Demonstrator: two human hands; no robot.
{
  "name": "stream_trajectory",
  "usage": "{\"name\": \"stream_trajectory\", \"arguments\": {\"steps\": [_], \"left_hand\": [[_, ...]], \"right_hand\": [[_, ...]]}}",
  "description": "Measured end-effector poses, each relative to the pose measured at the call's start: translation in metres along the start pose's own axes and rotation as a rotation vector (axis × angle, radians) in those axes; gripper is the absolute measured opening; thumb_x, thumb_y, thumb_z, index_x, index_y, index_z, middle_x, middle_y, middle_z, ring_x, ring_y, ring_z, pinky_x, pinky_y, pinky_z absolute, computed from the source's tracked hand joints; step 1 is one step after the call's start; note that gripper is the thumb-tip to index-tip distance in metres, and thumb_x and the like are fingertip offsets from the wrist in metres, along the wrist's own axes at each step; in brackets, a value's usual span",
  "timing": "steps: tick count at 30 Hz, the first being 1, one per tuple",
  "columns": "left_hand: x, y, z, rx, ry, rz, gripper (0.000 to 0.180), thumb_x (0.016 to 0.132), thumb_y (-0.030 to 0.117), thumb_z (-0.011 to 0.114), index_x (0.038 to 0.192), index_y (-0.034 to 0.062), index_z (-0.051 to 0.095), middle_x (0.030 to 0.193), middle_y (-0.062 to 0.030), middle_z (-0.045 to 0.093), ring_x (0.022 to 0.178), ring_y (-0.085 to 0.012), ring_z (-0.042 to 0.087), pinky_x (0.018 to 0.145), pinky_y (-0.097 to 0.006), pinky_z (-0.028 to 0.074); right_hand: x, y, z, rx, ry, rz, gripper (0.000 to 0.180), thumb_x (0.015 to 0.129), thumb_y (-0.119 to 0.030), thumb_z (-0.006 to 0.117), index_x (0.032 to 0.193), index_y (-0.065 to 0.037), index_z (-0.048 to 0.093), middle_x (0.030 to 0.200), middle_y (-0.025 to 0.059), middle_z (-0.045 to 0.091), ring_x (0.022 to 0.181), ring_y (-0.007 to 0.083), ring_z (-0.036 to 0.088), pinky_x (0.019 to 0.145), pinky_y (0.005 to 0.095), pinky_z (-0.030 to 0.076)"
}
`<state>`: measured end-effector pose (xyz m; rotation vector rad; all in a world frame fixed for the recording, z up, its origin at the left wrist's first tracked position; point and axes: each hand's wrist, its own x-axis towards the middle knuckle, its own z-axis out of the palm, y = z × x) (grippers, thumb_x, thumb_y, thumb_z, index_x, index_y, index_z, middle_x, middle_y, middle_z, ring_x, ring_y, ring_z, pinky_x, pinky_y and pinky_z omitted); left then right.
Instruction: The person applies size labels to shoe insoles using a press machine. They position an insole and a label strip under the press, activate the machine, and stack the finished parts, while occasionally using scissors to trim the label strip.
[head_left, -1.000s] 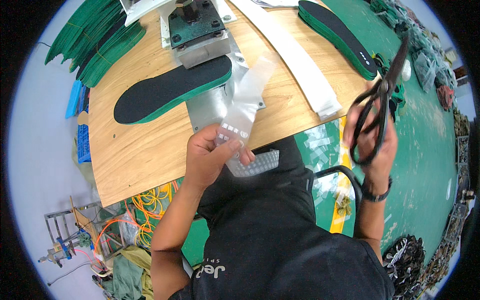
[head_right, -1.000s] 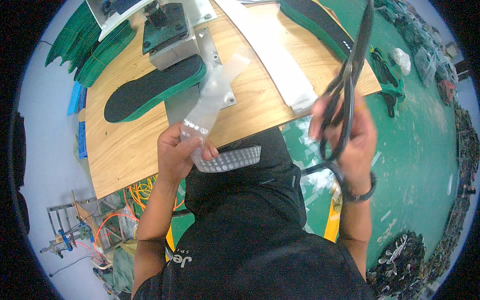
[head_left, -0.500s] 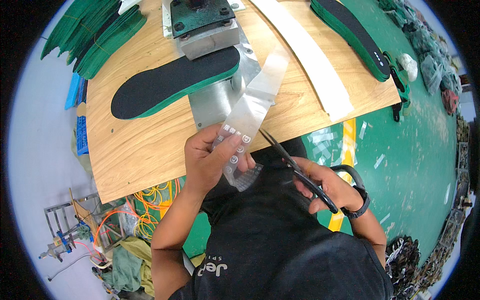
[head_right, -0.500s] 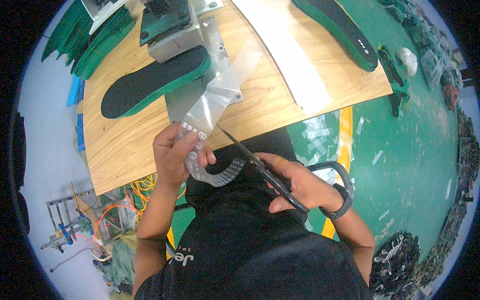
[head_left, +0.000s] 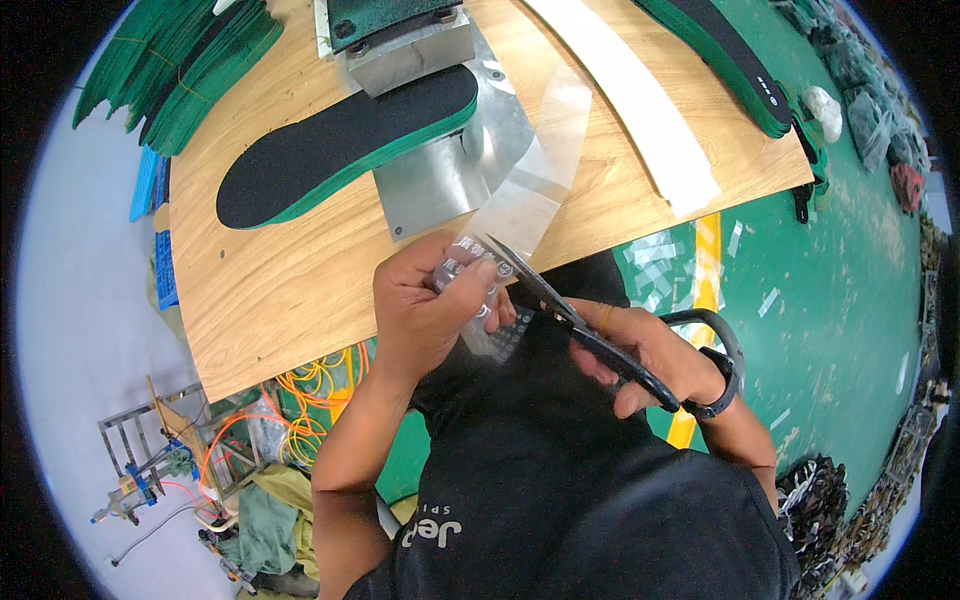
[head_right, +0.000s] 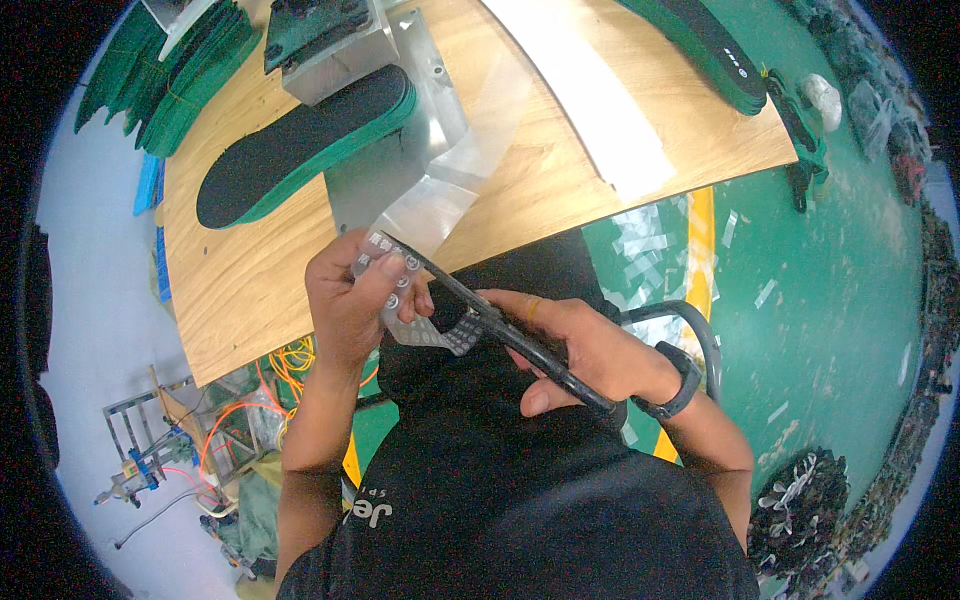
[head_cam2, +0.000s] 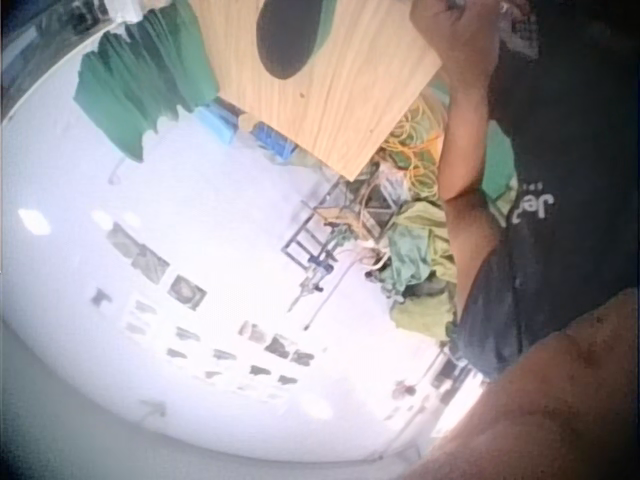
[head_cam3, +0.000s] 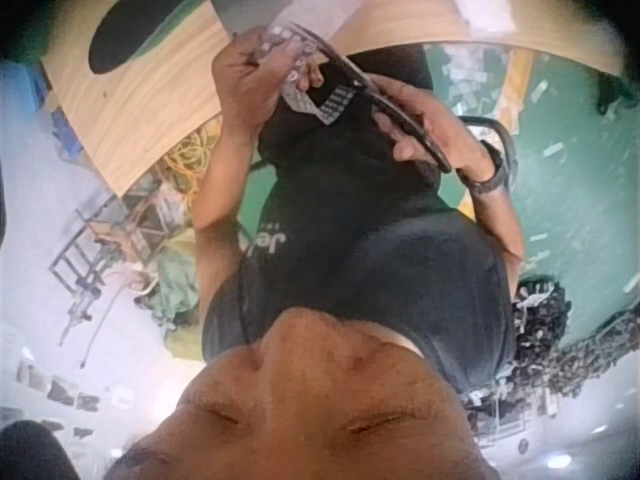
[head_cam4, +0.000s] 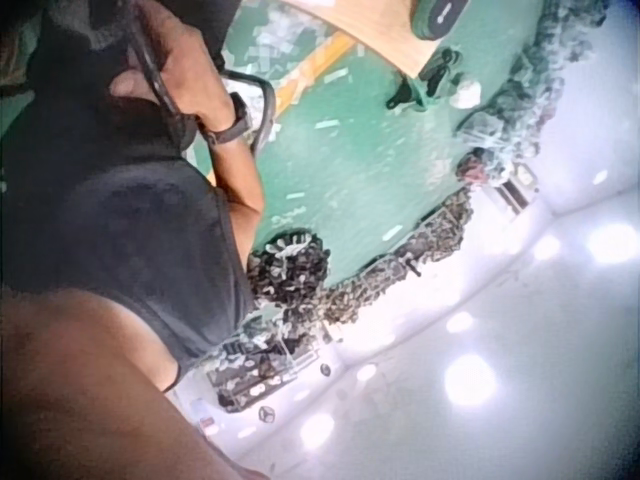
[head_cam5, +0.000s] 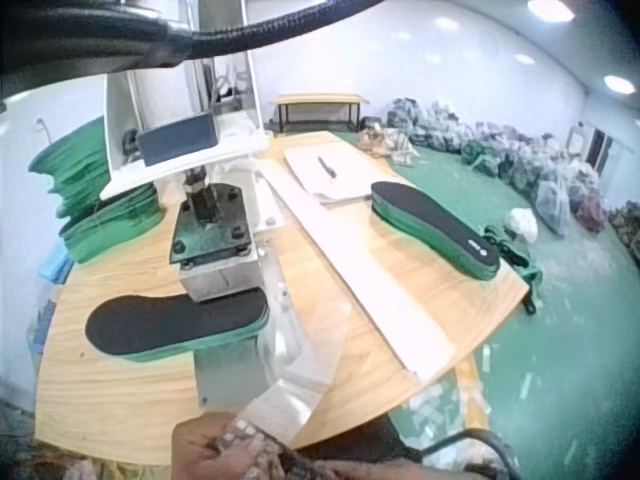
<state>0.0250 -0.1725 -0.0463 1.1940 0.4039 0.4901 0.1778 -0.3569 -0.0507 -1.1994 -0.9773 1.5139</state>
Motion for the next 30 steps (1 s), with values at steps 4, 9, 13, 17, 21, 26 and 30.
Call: {"name": "stream_trajectory", "arguments": {"steps": [4,9,13,17,21,26,30], "left_hand": [[-0.002,0.006,0.002,0.014,0.031,-0.04,0.009,0.086,0.004,0.057,0.081,-0.0038,0.059,0.067,-0.0089,0.06,0.055,-0.0126,0.058,0.049,-0.024,0.046],[-0.005,0.007,0.001,0.122,-0.015,-0.069,0.009,0.084,0.006,0.06,0.081,-0.0029,0.061,0.063,-0.006,0.059,0.051,-0.0102,0.056,0.046,-0.022,0.042],[-0.008,0.008,-0.003,0.21,-0.017,-0.131,0.006,0.081,0.005,0.064,0.08,-0.0009,0.063,0.059,-0.0027,0.059,0.049,-0.0081,0.055,0.045,-0.021,0.041],[-0.013,0.032,-0.009,0.504,-0.178,-0.213,0.004,0.08,0.004,0.066,0.081,0.0003,0.065,0.06,-0.0021,0.06,0.05,-0.0074,0.055,0.047,-0.021,0.042],[-0.01,0.029,-0.017,0.783,-0.136,0.291,0.008,0.081,0.007,0.063,0.085,0.0008,0.066,0.092,-0.0103,0.066,0.08,-0.0181,0.063,0.069,-0.029,0.048],[0.019,0.006,0.011,1.049,-0.34,0.553,0.011,0.083,0.01,0.058,0.08,-0.0009,0.059,0.103,-0.0157,0.062,0.103,-0.0311,0.057,0.086,-0.04,0.045],[-0.016,0.019,0.043,0.741,-0.673,0.327,0.012,0.087,0.012,0.056,0.088,0.0028,0.064,0.091,-0.0134,0.064,0.082,-0.0307,0.062,0.078,-0.037,0.048]], "right_hand": [[-0.002,0.005,-0.002,-0.005,0.0,0.008,0.097,0.065,-0.049,0.08,0.137,0.001,0.037,0.068,-0.001,0.049,0.062,0.0079,0.046,0.054,0.0234,0.038],[-0.002,0.004,0.006,0.02,0.058,-0.048,0.09,0.067,-0.046,0.08,0.133,0.001,0.042,0.065,-0.0007,0.049,0.06,0.0082,0.046,0.053,0.0242,0.038],[-0.007,0.003,0.005,-0.077,0.056,-0.002,0.084,0.067,-0.044,0.081,0.128,0.002,0.047,0.067,0.0028,0.052,0.06,0.0114,0.049,0.054,0.0258,0.04],[-0.034,0.003,0.004,-0.295,0.182,-0.085,0.079,0.065,-0.045,0.081,0.12,0.003,0.053,0.081,0.011,0.062,0.065,0.0183,0.057,0.06,0.0284,0.045],[-0.066,-0.002,-0.023,-0.614,0.651,-0.209,0.065,0.066,-0.043,0.081,0.107,0.002,0.06,0.092,0.0157,0.066,0.072,0.0185,0.062,0.064,0.0303,0.047],[-0.031,-0.051,-0.086,-1.123,1.017,-0.131,0.056,0.074,-0.04,0.073,0.111,-0.001,0.06,0.075,0.014,0.065,0.065,0.0212,0.062,0.058,0.0322,0.046],[-0.014,-0.063,-0.149,-1.512,1.033,-0.12,0.052,0.079,-0.035,0.065,0.114,0.002,0.058,0.083,0.0219,0.065,0.08,0.038,0.064,0.069,0.041,0.051]]}}
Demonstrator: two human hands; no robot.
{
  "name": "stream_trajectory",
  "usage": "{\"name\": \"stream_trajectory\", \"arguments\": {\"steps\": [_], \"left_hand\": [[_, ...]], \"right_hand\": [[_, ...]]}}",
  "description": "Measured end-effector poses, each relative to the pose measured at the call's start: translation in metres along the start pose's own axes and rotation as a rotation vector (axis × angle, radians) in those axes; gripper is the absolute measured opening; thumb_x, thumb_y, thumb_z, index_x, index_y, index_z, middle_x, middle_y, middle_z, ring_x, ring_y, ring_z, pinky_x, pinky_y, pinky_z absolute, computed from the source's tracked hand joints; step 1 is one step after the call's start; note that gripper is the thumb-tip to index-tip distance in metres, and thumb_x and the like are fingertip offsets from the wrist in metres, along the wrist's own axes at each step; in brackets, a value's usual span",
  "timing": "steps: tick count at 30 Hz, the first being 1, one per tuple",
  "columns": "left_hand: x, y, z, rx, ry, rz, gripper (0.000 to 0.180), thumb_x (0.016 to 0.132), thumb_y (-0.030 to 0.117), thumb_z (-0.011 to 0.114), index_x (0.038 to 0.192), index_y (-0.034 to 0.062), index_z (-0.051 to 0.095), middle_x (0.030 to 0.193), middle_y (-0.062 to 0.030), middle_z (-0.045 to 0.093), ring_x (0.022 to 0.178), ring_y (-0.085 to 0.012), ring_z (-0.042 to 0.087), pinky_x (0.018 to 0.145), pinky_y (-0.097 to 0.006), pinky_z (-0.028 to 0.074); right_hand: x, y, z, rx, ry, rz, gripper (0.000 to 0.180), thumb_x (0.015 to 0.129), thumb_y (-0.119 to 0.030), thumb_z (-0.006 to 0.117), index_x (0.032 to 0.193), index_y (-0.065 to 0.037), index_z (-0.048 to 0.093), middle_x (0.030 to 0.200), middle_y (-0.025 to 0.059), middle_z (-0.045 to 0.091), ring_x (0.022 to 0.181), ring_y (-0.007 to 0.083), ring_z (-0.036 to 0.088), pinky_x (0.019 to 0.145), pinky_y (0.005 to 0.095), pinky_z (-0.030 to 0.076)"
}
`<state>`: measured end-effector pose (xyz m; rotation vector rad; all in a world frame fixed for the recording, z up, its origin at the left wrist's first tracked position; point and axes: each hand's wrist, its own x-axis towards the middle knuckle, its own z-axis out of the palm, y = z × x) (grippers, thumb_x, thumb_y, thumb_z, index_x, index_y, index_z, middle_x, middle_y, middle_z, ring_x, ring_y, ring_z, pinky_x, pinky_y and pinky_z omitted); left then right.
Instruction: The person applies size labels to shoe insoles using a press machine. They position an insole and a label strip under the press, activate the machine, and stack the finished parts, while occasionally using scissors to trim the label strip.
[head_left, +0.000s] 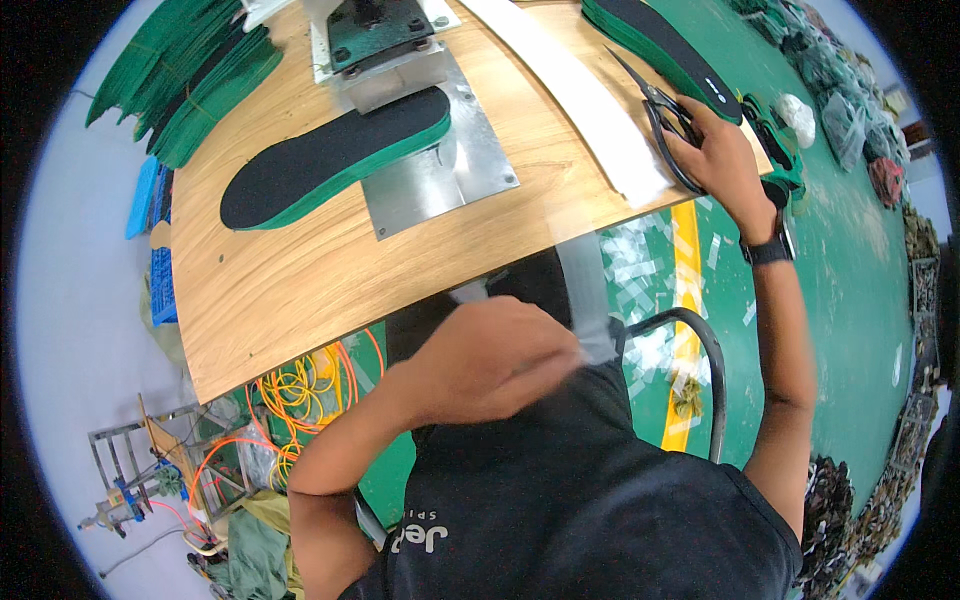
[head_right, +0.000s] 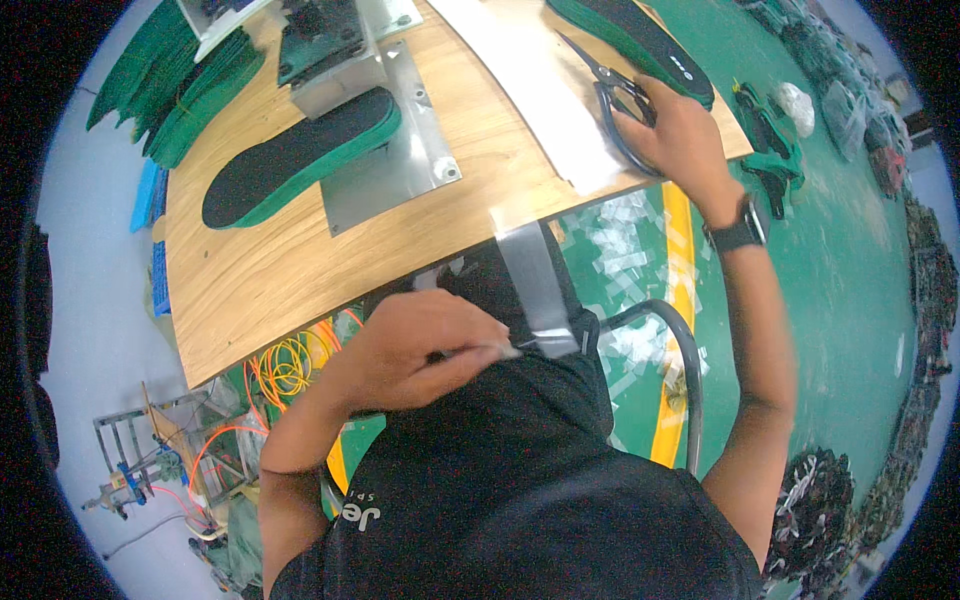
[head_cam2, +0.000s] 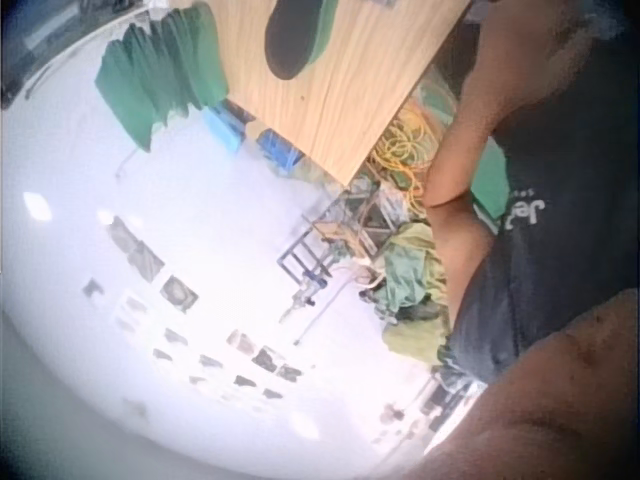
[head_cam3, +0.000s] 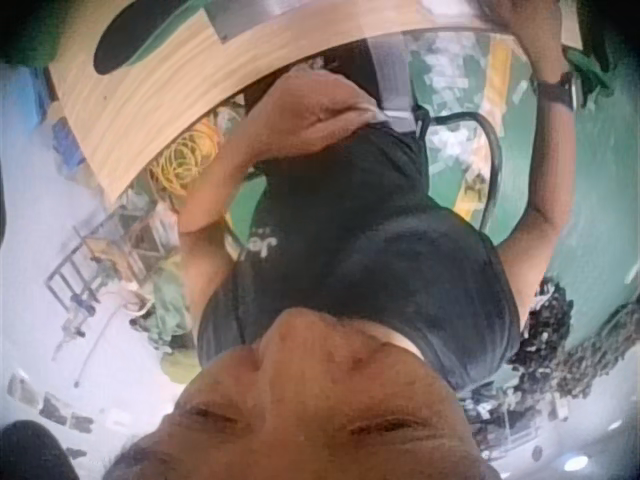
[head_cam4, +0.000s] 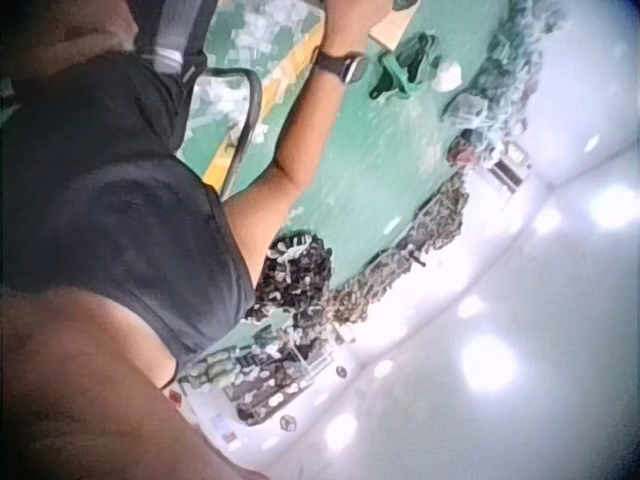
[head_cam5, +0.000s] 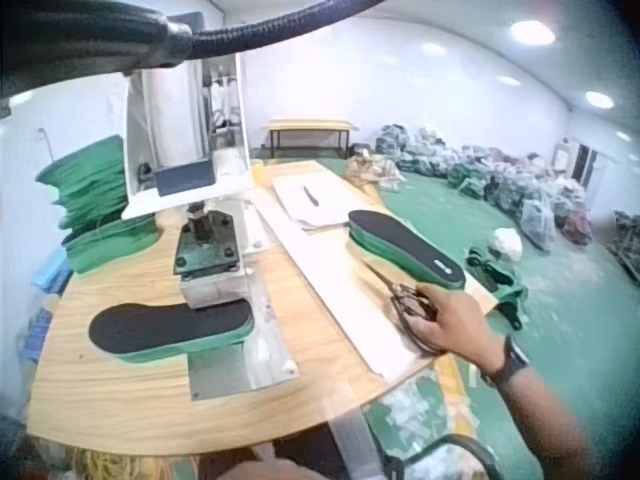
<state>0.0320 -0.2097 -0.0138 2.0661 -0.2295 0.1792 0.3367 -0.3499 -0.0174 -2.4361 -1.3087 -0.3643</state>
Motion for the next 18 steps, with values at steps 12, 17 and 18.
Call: {"name": "stream_trajectory", "arguments": {"steps": [12,17,18], "left_hand": [[-0.025,-0.023,-0.028,-0.541,0.74,-0.085,0.033,0.096,0.016,0.042,0.112,-0.0053,0.061,0.126,-0.0192,0.055,0.127,-0.0289,0.043,0.106,-0.038,0.031],[-0.036,-0.035,-0.037,-0.522,0.755,-0.021,0.033,0.096,0.017,0.041,0.112,-0.0054,0.06,0.122,-0.0194,0.058,0.123,-0.0291,0.047,0.104,-0.038,0.034],[-0.037,-0.036,-0.041,-0.485,0.766,-0.076,0.033,0.096,0.018,0.042,0.112,-0.0054,0.06,0.12,-0.0187,0.058,0.12,-0.0283,0.049,0.102,-0.037,0.035]], "right_hand": [[-0.051,-0.19,0.014,1.309,-0.448,-0.178,0.022,0.087,-0.02,0.064,0.095,0.0,0.062,0.075,0.0126,0.064,0.066,0.021,0.061,0.06,0.0306,0.047],[-0.048,-0.209,0.036,1.375,-0.405,-0.182,0.018,0.088,-0.018,0.062,0.091,-0.001,0.063,0.07,0.0137,0.061,0.06,0.0194,0.059,0.055,0.0309,0.044],[-0.046,-0.213,0.041,1.357,-0.285,-0.222,0.017,0.089,-0.016,0.059,0.09,0.0,0.063,0.069,0.0134,0.061,0.058,0.0192,0.059,0.054,0.0301,0.044]]}}
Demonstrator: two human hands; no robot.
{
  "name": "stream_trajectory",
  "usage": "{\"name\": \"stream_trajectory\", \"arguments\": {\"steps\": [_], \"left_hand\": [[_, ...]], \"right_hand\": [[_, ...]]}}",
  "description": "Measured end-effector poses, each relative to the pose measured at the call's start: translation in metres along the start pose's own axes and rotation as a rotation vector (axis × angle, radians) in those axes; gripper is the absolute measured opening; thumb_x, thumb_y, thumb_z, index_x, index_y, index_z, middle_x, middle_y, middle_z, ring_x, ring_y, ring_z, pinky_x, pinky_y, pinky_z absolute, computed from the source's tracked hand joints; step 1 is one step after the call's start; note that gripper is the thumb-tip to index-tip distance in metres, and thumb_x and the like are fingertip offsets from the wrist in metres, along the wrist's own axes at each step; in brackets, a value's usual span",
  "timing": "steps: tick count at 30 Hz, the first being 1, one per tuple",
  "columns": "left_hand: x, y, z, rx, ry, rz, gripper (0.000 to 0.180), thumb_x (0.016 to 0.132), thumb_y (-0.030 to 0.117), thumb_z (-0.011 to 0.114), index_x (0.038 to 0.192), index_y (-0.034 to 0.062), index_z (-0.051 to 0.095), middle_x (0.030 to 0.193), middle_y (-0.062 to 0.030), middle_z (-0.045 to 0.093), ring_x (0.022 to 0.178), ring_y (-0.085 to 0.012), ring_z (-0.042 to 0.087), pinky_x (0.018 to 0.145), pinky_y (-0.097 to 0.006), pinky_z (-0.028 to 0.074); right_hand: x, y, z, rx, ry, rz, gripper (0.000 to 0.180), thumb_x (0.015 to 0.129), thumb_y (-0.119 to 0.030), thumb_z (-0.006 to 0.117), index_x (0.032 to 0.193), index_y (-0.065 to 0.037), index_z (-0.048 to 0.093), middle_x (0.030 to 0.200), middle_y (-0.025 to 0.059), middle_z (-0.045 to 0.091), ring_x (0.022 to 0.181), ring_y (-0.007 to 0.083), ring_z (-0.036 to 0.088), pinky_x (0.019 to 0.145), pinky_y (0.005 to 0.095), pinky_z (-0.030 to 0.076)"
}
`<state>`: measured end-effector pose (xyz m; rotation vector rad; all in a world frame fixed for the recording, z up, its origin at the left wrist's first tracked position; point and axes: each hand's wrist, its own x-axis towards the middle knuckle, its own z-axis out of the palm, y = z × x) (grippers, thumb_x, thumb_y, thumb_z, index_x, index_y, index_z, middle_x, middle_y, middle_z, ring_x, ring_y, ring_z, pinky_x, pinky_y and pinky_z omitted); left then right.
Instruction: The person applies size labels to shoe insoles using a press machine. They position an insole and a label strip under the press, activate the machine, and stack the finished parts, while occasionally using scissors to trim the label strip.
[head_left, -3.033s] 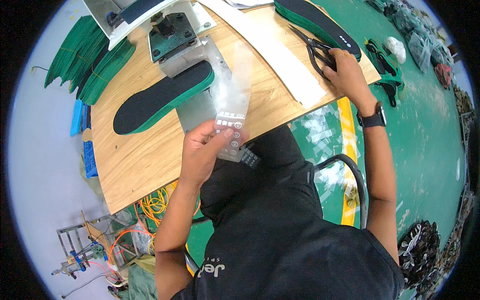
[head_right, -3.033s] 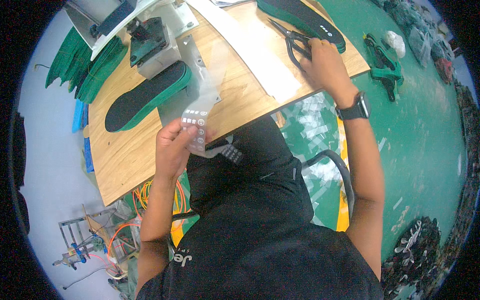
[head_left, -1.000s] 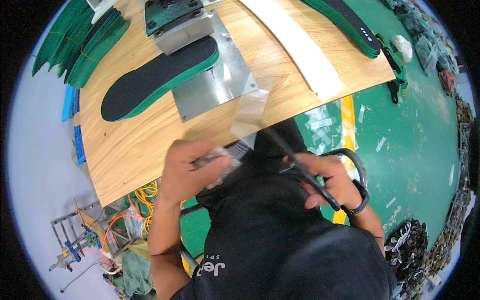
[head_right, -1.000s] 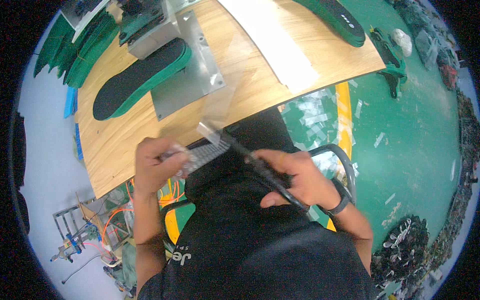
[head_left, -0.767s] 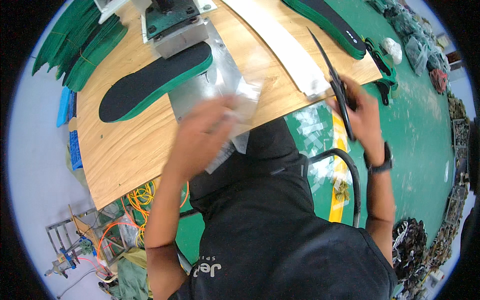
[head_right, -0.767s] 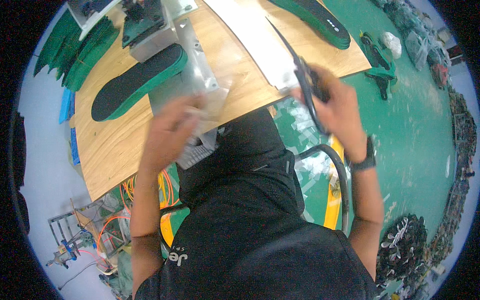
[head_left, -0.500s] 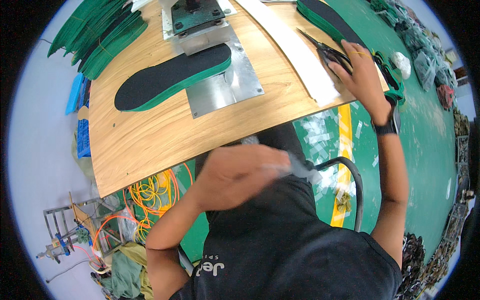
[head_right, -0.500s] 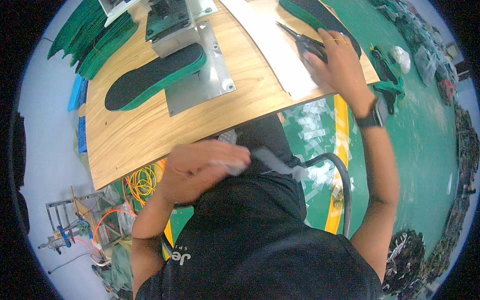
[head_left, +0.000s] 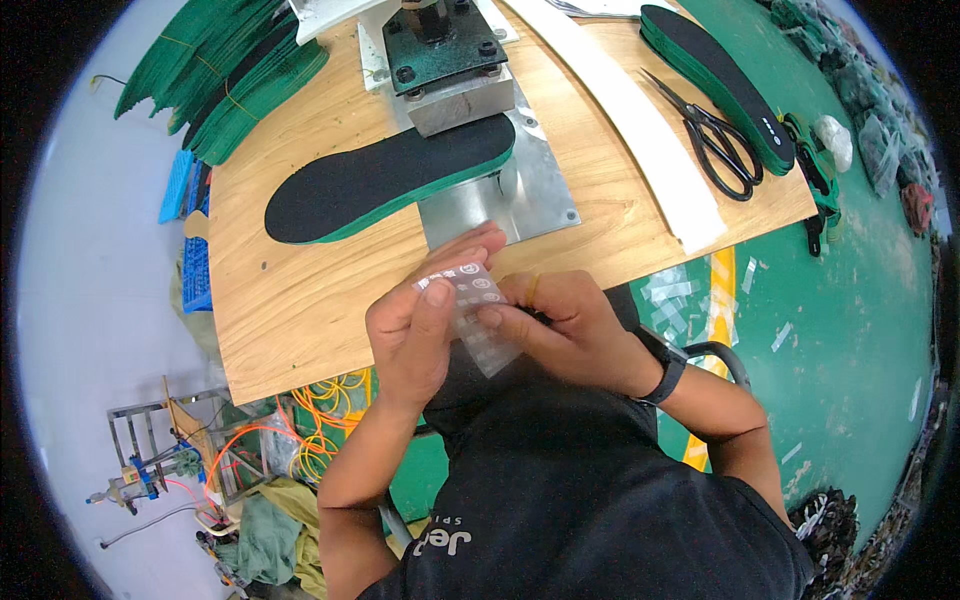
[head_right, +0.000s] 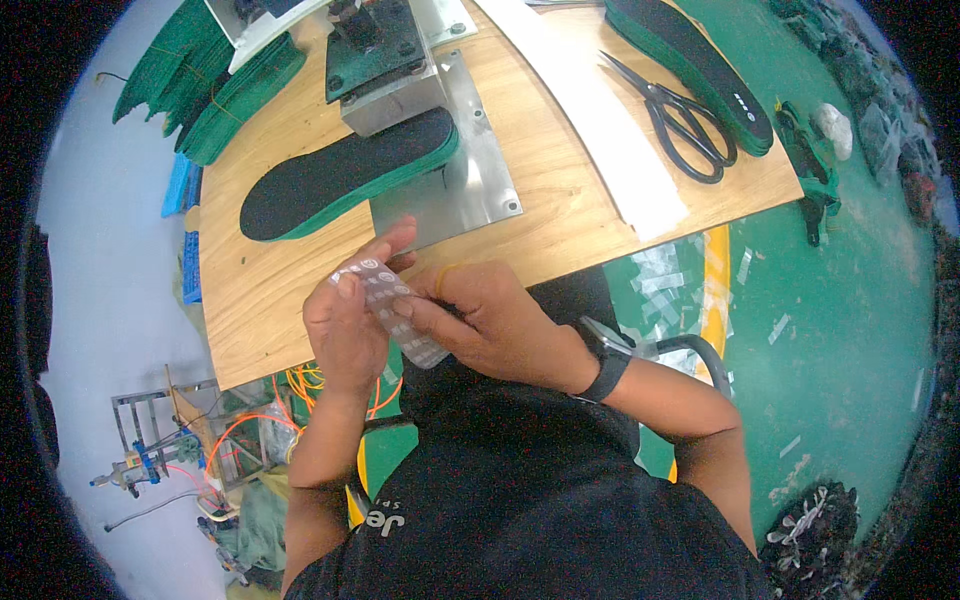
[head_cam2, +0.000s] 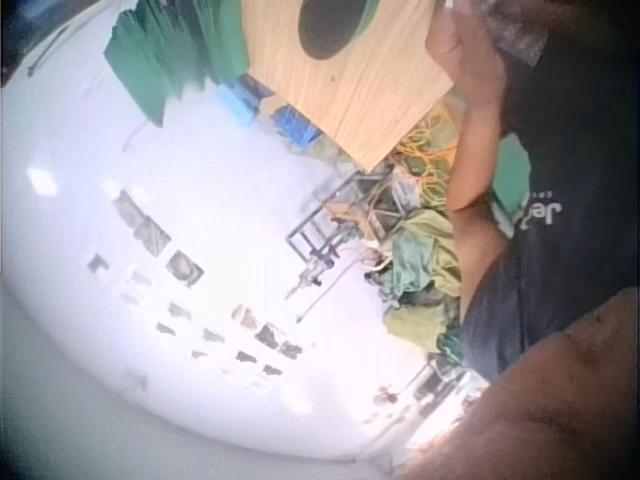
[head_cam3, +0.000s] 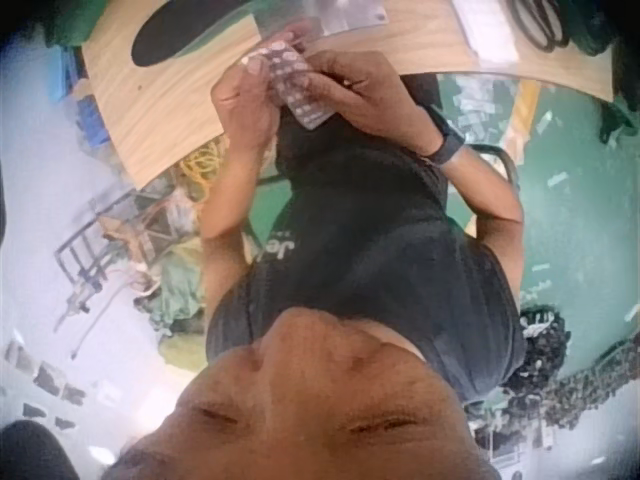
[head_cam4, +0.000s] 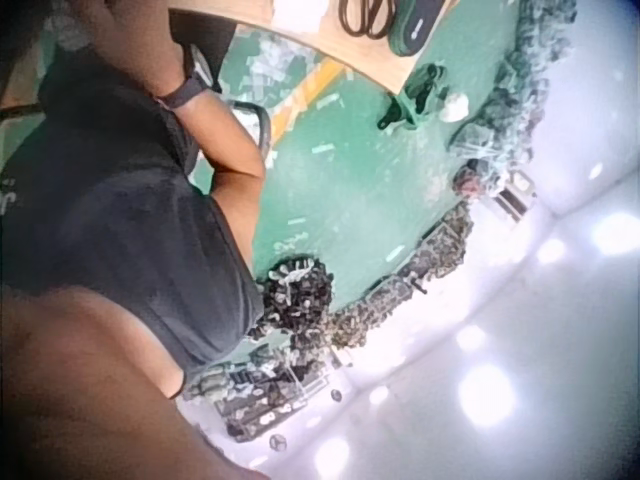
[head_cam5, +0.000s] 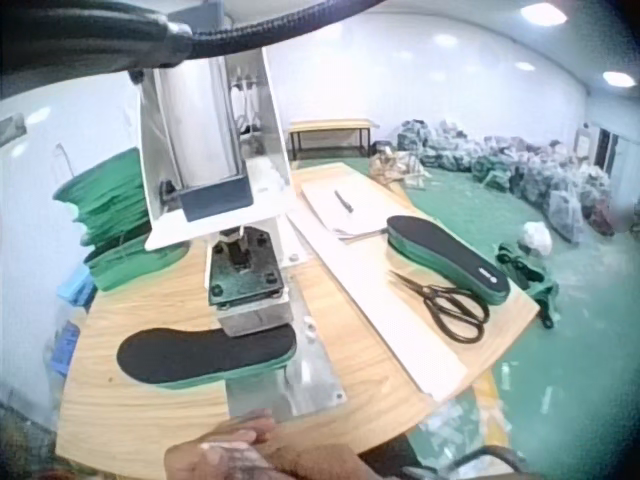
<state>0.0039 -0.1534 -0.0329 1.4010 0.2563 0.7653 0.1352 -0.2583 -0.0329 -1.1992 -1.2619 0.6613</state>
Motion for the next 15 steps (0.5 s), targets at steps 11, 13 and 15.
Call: {"name": "stream_trajectory", "arguments": {"steps": [11,13,15], "left_hand": [[0.118,0.024,-0.093,1.323,-0.272,0.318,0.071,0.065,0.038,0.077,0.121,0.0,0.055,0.116,-0.0187,0.059,0.11,-0.0351,0.054,0.102,-0.04,0.036],[0.126,0.017,-0.093,1.377,-0.331,0.25,0.076,0.063,0.042,0.078,0.122,0.0005,0.054,0.114,-0.0191,0.06,0.109,-0.0349,0.054,0.1,-0.04,0.037],[0.125,0.016,-0.09,1.416,-0.358,0.157,0.077,0.063,0.045,0.077,0.123,0.001,0.053,0.112,-0.0195,0.06,0.107,-0.0335,0.055,0.098,-0.039,0.038]], "right_hand": [[0.048,0.01,-0.023,0.263,0.129,0.625,0.023,0.09,-0.021,0.059,0.084,0.0,0.065,0.068,0.0007,0.061,0.057,0.0048,0.053,0.05,0.0203,0.041],[0.061,0.017,-0.021,0.352,0.148,0.683,0.023,0.089,-0.022,0.059,0.081,-0.001,0.065,0.067,0.0003,0.061,0.055,0.0044,0.051,0.047,0.0197,0.038],[0.072,0.023,-0.02,0.412,0.18,0.723,0.023,0.089,-0.022,0.059,0.079,-0.001,0.065,0.065,0.0002,0.06,0.052,0.0045,0.05,0.045,0.0196,0.037]]}}
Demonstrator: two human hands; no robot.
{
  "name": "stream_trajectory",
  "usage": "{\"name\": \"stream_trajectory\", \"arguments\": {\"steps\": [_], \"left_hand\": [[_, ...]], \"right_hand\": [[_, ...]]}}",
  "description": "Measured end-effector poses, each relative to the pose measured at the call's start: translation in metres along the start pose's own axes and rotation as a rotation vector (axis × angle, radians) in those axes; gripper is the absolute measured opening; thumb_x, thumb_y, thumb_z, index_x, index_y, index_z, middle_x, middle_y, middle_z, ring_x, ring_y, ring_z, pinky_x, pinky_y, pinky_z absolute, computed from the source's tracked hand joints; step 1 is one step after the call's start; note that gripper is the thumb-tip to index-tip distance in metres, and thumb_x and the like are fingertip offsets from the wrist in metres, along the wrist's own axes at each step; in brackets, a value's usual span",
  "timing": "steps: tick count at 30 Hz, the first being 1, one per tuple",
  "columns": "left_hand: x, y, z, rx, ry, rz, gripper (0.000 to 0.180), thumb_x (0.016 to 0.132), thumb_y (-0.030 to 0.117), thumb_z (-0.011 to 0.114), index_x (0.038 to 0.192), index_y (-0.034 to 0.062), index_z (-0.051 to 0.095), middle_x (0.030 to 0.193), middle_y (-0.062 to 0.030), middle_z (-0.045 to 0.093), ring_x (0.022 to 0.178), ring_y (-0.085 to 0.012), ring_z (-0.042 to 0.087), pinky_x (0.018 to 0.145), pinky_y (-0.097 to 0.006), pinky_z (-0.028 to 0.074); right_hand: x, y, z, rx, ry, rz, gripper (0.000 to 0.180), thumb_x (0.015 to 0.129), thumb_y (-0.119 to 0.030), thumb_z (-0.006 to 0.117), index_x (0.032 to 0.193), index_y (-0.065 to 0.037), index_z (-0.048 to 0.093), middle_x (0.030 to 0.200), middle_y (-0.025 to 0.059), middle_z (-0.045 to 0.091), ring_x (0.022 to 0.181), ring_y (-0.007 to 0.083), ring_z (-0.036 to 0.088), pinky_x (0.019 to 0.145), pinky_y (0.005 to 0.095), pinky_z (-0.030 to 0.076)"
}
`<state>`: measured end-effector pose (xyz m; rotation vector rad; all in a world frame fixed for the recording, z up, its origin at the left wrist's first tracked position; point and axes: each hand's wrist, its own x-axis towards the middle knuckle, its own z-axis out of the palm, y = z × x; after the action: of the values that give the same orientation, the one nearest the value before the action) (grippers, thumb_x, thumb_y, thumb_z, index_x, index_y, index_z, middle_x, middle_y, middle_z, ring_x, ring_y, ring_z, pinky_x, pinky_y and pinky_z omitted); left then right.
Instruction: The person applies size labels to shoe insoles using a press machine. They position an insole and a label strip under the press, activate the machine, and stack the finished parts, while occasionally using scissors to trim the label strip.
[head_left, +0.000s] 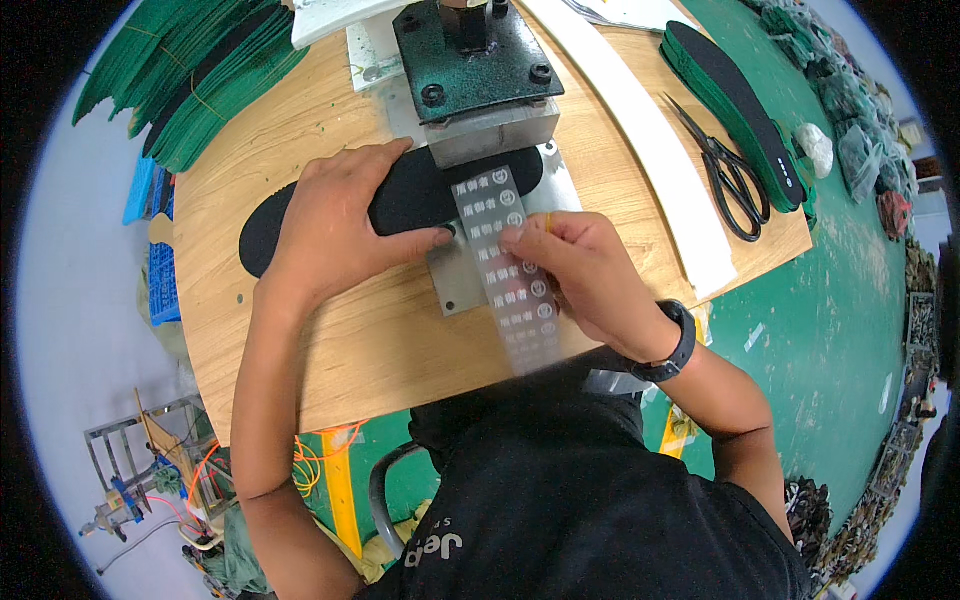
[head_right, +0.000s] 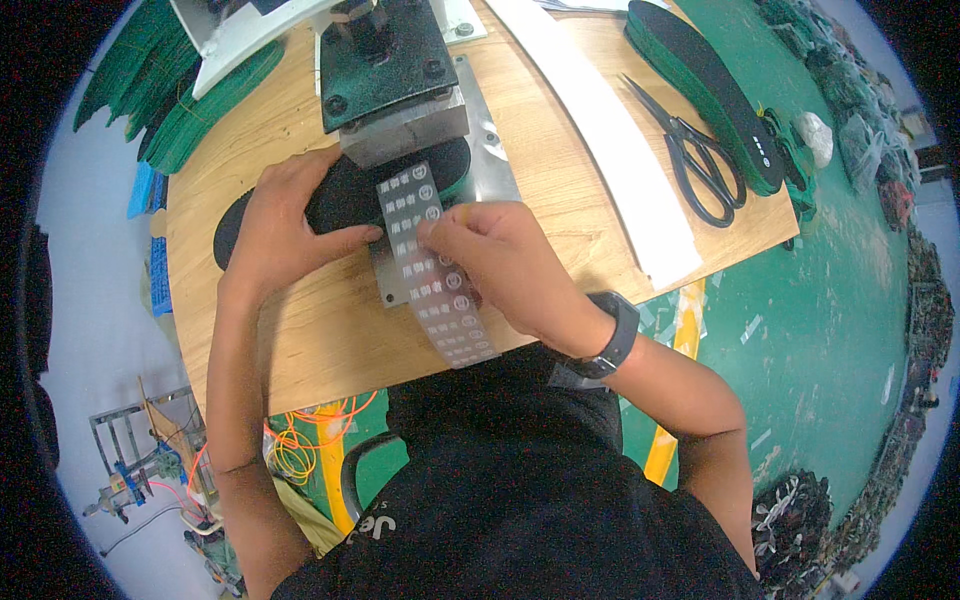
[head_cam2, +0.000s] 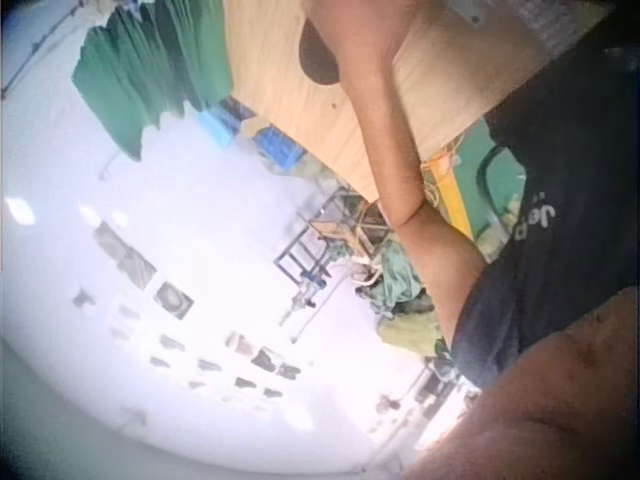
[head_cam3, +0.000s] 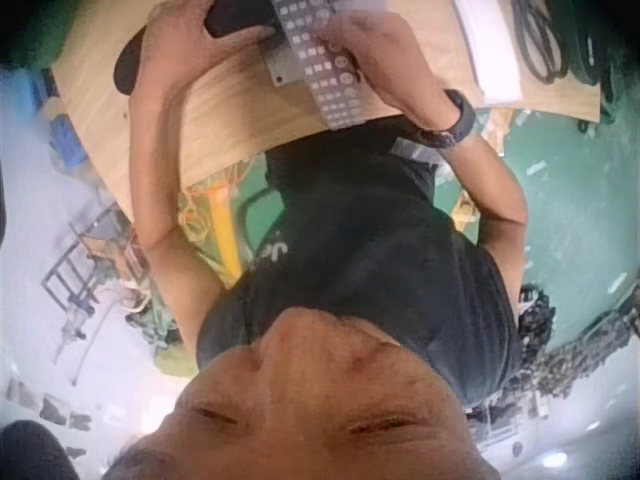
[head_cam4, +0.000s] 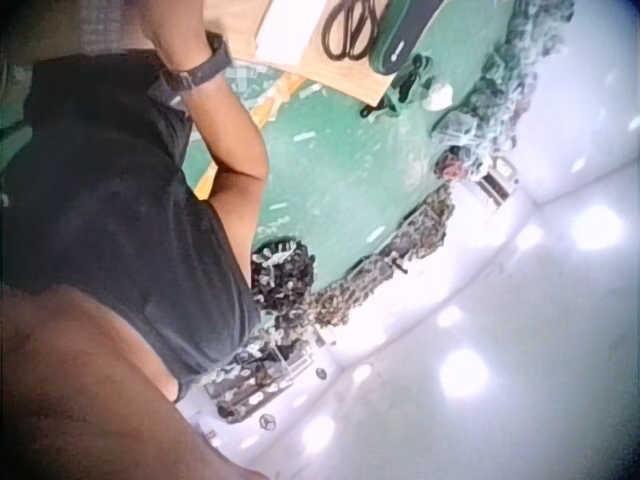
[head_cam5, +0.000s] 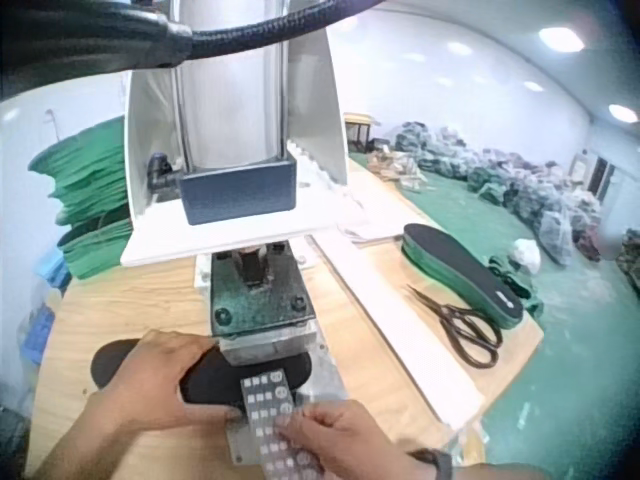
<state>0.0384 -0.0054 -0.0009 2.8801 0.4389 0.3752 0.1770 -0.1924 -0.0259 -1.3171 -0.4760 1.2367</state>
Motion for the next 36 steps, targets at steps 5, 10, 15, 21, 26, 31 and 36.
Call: {"name": "stream_trajectory", "arguments": {"steps": [5,10,15,21,26,31,36], "left_hand": [[0.001,0.0,0.002,-0.021,0.031,-0.006,0.072,0.064,0.044,0.076,0.118,0.0016,0.056,0.106,-0.0183,0.062,0.098,-0.0325,0.058,0.092,-0.038,0.04],[0.001,0.0,0.003,-0.064,0.045,-0.043,0.065,0.063,0.041,0.077,0.112,0.0019,0.059,0.097,-0.0172,0.063,0.09,-0.0329,0.058,0.087,-0.038,0.041],[0.001,0.001,0.002,-0.064,-0.001,-0.095,0.066,0.062,0.037,0.078,0.114,0.0038,0.058,0.1,-0.0159,0.062,0.095,-0.034,0.055,0.088,-0.038,0.042],[-0.001,-0.002,0.006,-0.044,0.016,-0.073,0.066,0.062,0.035,0.079,0.116,0.0063,0.057,0.103,-0.0151,0.062,0.098,-0.0339,0.054,0.089,-0.039,0.042],[0.0,-0.002,0.006,-0.058,-0.01,-0.072,0.067,0.061,0.034,0.08,0.117,0.0066,0.057,0.105,-0.0152,0.061,0.1,-0.0338,0.054,0.09,-0.04,0.041],[-0.002,-0.001,0.007,-0.067,0.011,-0.061,0.069,0.061,0.035,0.08,0.119,0.0076,0.056,0.107,-0.0149,0.061,0.104,-0.0335,0.054,0.093,-0.039,0.041],[-0.003,0.002,0.006,-0.157,0.116,-0.023,0.055,0.063,0.026,0.08,0.109,0.0068,0.058,0.112,-0.0132,0.061,0.107,-0.0318,0.054,0.094,-0.038,0.041]], "right_hand": [[0.015,-0.009,0.001,0.064,0.043,0.005,0.024,0.088,-0.02,0.058,0.077,0.001,0.064,0.061,0.0027,0.059,0.046,0.0072,0.05,0.042,0.021,0.037],[0.015,-0.008,0.003,0.069,0.043,0.021,0.024,0.088,-0.018,0.058,0.077,0.002,0.064,0.061,0.0045,0.06,0.045,0.009,0.051,0.041,0.0217,0.037],[0.015,-0.01,0.002,0.12,0.012,0.005,0.022,0.087,-0.016,0.058,0.078,0.003,0.063,0.063,0.0053,0.061,0.046,0.0098,0.052,0.041,0.022,0.037],[0.017,-0.007,0.002,0.135,0.042,0.0,0.022,0.087,-0.016,0.058,0.078,0.003,0.064,0.064,0.006,0.061,0.047,0.0099,0.052,0.041,0.0219,0.037],[0.023,-0.004,-0.001,0.143,0.037,-0.002,0.021,0.088,-0.016,0.057,0.079,0.002,0.064,0.065,0.006,0.062,0.048,0.0096,0.053,0.044,0.0215,0.039],[0.021,-0.006,0.003,0.158,0.051,0.007,0.022,0.089,-0.017,0.057,0.079,0.001,0.064,0.066,0.0054,0.062,0.052,0.0091,0.055,0.045,0.0213,0.041],[0.021,-0.005,0.003,0.122,0.069,-0.025,0.023,0.09,-0.018,0.055,0.08,0.002,0.064,0.066,0.0045,0.062,0.052,0.0088,0.054,0.046,0.0206,0.041]]}}
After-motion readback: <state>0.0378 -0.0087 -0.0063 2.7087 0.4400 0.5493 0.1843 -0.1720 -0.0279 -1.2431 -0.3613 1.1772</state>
